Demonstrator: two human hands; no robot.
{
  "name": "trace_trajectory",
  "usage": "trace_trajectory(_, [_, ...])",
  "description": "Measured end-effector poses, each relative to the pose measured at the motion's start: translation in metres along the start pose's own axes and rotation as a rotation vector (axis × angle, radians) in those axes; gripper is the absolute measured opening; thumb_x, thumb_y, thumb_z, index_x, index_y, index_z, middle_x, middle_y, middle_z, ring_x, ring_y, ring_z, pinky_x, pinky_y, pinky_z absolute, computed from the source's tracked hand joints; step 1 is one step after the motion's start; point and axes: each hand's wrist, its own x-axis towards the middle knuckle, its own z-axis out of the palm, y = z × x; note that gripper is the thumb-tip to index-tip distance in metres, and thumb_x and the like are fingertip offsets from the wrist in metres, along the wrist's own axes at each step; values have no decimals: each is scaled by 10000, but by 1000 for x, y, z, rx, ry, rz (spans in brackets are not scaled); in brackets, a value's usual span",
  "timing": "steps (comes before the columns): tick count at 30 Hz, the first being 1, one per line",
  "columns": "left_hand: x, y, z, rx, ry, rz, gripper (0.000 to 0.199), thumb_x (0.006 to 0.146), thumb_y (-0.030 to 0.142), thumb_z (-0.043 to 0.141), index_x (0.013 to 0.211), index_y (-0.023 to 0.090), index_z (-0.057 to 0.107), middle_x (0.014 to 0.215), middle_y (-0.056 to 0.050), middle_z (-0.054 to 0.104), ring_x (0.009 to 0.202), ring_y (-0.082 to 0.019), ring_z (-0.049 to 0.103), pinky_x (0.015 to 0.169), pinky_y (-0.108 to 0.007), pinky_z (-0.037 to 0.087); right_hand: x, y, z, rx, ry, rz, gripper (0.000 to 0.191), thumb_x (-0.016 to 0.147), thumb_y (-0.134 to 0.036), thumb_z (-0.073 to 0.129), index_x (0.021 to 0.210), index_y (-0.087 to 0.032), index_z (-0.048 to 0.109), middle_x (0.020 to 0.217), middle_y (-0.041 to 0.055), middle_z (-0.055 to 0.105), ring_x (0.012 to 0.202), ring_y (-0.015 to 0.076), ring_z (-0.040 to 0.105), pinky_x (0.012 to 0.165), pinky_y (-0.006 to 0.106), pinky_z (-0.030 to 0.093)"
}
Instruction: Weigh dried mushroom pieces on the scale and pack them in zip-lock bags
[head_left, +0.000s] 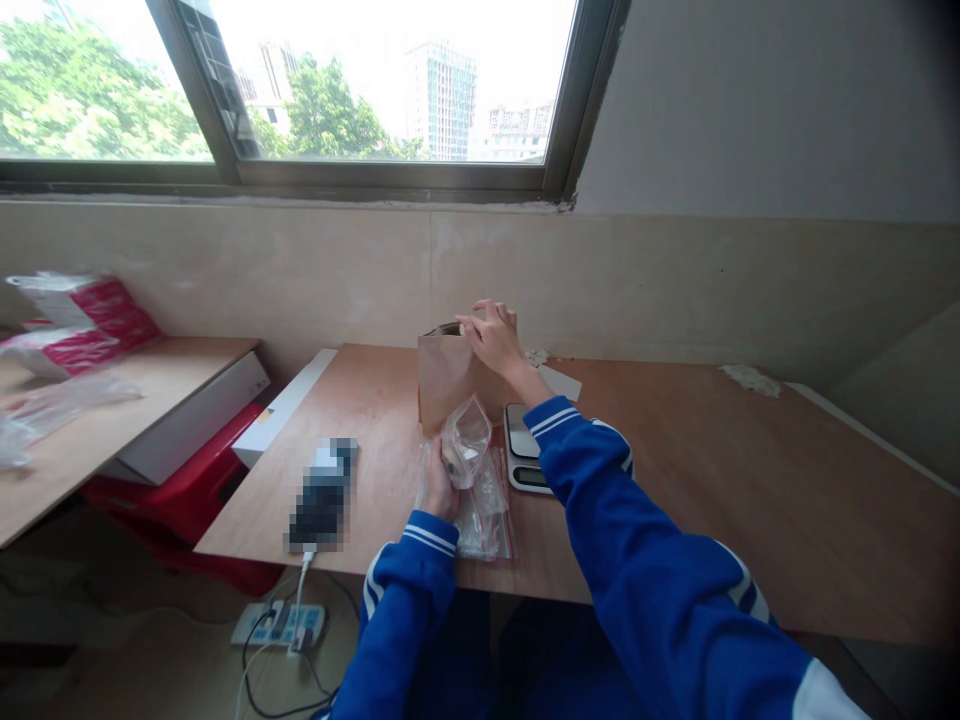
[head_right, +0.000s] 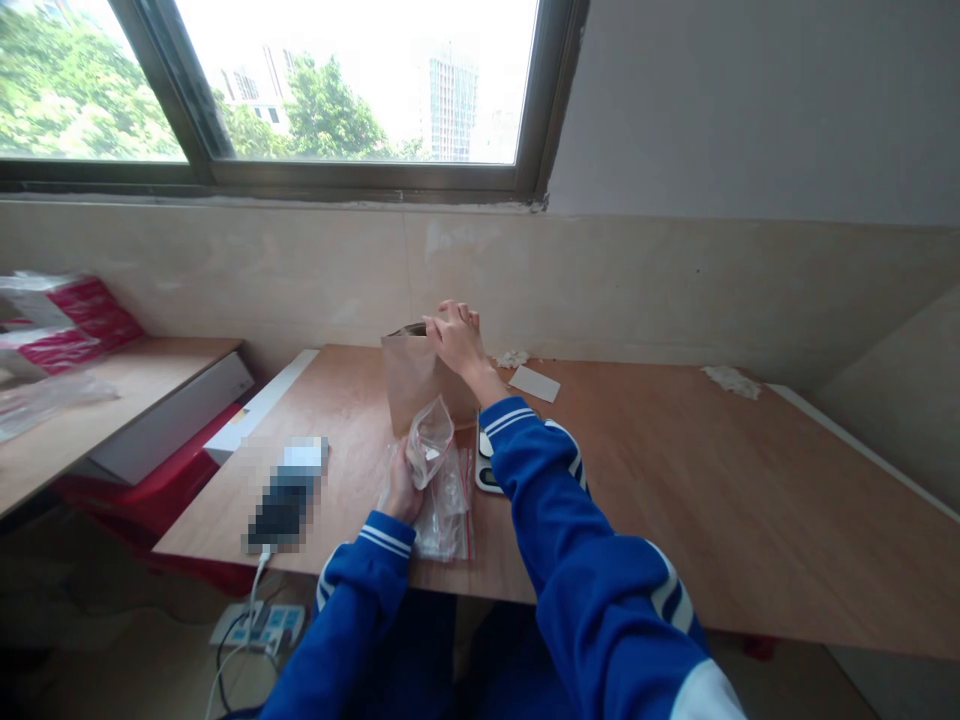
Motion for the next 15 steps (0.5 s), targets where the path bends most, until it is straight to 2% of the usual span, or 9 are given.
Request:
trace_trajectory(4, [-2, 2, 3, 2, 14, -45, 321, 864, 437, 557, 926, 149, 685, 945, -73, 734, 978, -204, 675, 961, -366, 479, 0, 2, -2, 45, -113, 13, 444, 1030, -362, 279, 1181, -261, 685, 1326, 110, 540, 1239, 286, 411, 1038, 476, 281])
trace_trajectory(7, [-3, 4, 4, 1, 0, -58, 349, 876, 456, 547, 985, 155, 684, 1003, -83, 732, 1033, -205, 665, 1004, -374, 459, -1, 0, -8, 125, -101, 20, 418, 1017, -399, 316, 1236, -272, 648, 1397, 107, 479, 1275, 301, 384, 1058, 509, 270])
trace_trajectory(9, [-4, 4, 5, -21, 2, -53, 352, 880, 446, 540, 1027, 157, 678, 1051, -86, 726, 1057, -203, 661, 1015, -377, 456, -8, -3, -20, 236, -37, 26, 385, 997, -382, 371, 1234, -236, 638, 1343, 118, 510, 1244, 286, 419, 1052, 478, 303])
trace_trajectory(11, [-6, 5, 6, -44, 13, -46, 343, 883, 427, 537, 1044, 159, 678, 1069, -83, 725, 1063, -198, 662, 1015, -368, 460, -21, -6, -35, 417, -34, 15, 338, 973, -320, 398, 1137, -187, 661, 1190, 111, 594, 1142, 244, 505, 997, 409, 380])
trace_trajectory(13, [-7, 7, 7, -60, 20, -56, 335, 889, 419, 528, 1026, 158, 688, 1039, -81, 735, 1034, -196, 673, 1001, -355, 472, -41, -7, -52, 629, -170, 19, 305, 945, -250, 385, 1013, -167, 671, 1003, 75, 650, 953, 192, 586, 863, 333, 458])
trace_trajectory(15, [-10, 10, 9, -75, 1, -88, 362, 907, 425, 491, 1001, 144, 699, 991, -89, 744, 989, -203, 687, 975, -355, 490, -63, -8, -64, 761, -393, 65, 285, 907, -206, 394, 952, -159, 671, 888, 47, 667, 785, 156, 605, 726, 280, 480])
